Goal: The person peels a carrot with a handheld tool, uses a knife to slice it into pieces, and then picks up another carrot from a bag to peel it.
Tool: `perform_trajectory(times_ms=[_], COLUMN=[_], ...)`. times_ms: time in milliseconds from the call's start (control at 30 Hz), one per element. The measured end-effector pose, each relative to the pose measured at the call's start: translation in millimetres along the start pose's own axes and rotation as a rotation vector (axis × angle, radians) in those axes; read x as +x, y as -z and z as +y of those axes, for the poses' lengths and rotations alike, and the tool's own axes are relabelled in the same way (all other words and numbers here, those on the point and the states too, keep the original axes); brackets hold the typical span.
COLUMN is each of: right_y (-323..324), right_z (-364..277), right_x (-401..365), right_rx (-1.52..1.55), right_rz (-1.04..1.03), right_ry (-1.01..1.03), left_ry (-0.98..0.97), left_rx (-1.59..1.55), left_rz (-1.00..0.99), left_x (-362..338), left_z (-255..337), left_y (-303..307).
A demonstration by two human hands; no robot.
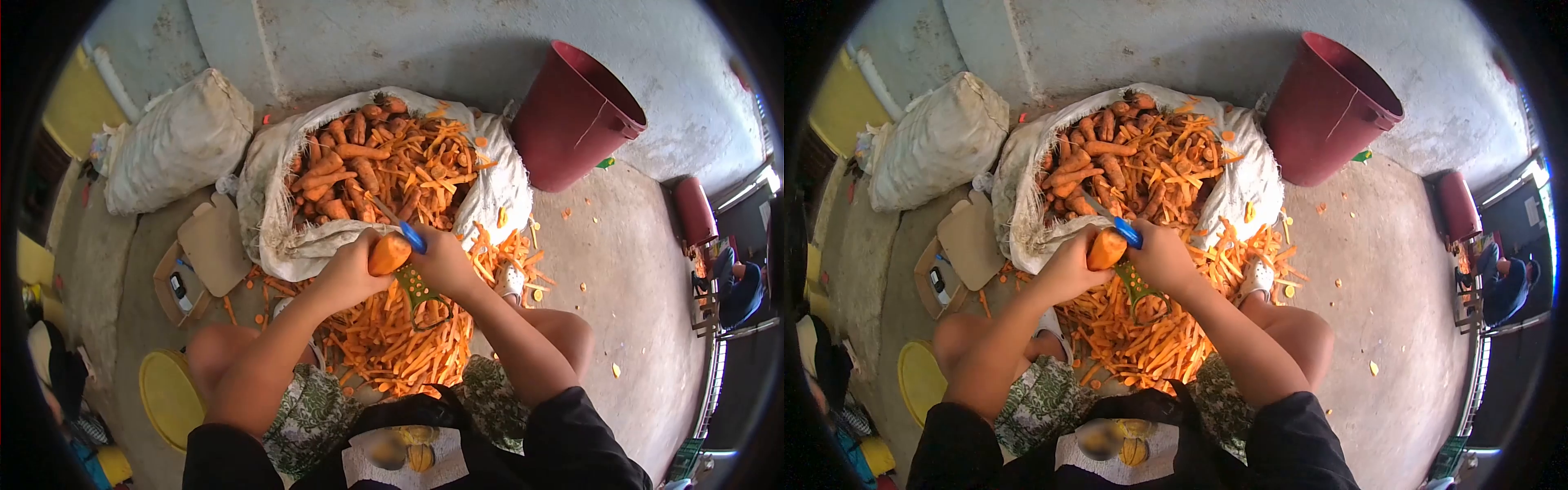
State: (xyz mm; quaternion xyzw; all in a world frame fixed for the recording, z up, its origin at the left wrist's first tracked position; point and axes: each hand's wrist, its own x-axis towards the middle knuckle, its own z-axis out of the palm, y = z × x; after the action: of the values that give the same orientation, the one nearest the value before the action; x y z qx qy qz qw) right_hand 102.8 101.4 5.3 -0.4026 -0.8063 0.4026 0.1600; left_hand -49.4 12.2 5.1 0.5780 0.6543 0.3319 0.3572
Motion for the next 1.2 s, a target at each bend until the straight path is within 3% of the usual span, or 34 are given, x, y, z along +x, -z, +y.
perform_trajectory(times_ms=[200,367,833,900,967,1000,1033,1067,1133,1200], right_y=[10.9,2.1,-4.0,-6.9,0.5,8.5,1.6,10.9,19.5,12.4], right_z=[-16.6,-5.5,16.7,21.4,36.6,67.2,133.8,116.3,68.2,63.8], right_x=[-13.5,-16.9,1.4,3.6,24.8,29.8,51.7,48.1,31.7,24.9], right_rx=[-0.311,-0.332,-0.306,-0.249,-0.039,0.063,-0.484,-0.260,-0.168,-0.037], right_rz=[-0.095,-0.084,-0.045,0.013,-0.051,-0.024,-0.071,-0.035,-0.088,-0.108], right_ry=[0.006,0.015,-0.007,0.072,-0.516,-0.444,-0.355,-0.503,-0.486,-0.486], left_ry=[0.018,0.059,-0.062,-0.059,-0.146,-0.272,-0.286,-0.306,-0.217,-0.198], left_rx=[0.143,0.021,0.037,-0.019,-0.193,-0.069,-0.110,-0.154,-0.152,-0.080], left_rz=[0.100,0.216,0.126,0.133,-0.098,-0.121,-0.088,-0.045,0.030,0.029], left_x=[4.3,9.5,3.8,1.2,-8.8,-19.2,-23.2,-22.7,-15.4,-10.9], left_z=[1.3,-1.0,0.8,0.6,14.0,35.0,39.9,41.1,25.6,23.5], left_y=[5.2,1.0,4.4,0.8,-0.9,-2.8,-5.4,-4.5,0.5,9.5])
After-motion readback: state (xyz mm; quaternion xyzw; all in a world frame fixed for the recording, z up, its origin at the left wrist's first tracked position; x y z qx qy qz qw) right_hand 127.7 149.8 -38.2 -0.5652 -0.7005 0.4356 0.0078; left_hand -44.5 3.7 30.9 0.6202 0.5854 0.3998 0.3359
